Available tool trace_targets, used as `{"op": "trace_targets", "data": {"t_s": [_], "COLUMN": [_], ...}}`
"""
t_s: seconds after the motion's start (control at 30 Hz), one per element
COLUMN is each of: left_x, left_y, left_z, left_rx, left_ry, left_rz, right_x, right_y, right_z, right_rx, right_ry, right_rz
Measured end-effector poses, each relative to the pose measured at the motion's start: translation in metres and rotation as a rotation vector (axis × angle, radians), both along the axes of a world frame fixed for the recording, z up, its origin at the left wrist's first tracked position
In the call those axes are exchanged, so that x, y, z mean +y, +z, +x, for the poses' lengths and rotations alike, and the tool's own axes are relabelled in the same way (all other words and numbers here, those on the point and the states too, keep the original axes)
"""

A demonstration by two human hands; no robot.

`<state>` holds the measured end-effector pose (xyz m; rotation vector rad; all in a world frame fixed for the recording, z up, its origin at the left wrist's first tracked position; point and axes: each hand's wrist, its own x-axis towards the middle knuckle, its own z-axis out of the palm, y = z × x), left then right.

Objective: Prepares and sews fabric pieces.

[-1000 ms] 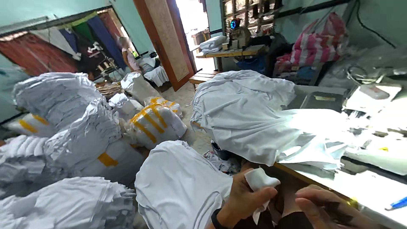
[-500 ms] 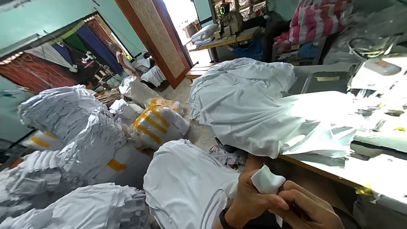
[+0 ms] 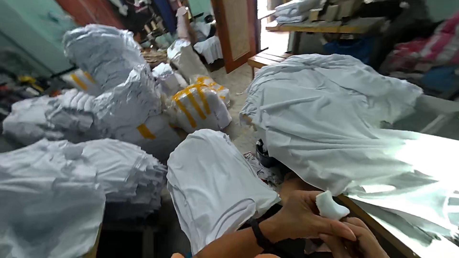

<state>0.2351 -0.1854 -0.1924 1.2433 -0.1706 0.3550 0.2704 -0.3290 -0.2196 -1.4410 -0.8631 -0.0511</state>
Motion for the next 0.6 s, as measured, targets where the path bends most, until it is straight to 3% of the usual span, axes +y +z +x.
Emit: {"op": "trace_targets", "data": {"t_s": [0.37, 0.53, 0.6], "left_x": [0.004, 0.006, 0.011], "left_y": [0.002, 0.002, -0.002], "left_z": [0.011, 0.022, 0.026], "left_rx": [-0.01, -0.035, -0.028], "left_ry": [-0.069, -0.111, -0.099], "left_rz": [0.007, -0.026, -0.03], "right_x": [0.006, 0.01, 0.015], "right_y": [-0.006, 0.005, 0.003], "right_z": [0.004, 0.01, 0.016], "right_rx": [-0.034, -0.164, -0.161], "right_ry": [-0.058, -0.187, -0.146], "right_rz": [0.097, 0.042, 0.031]}}
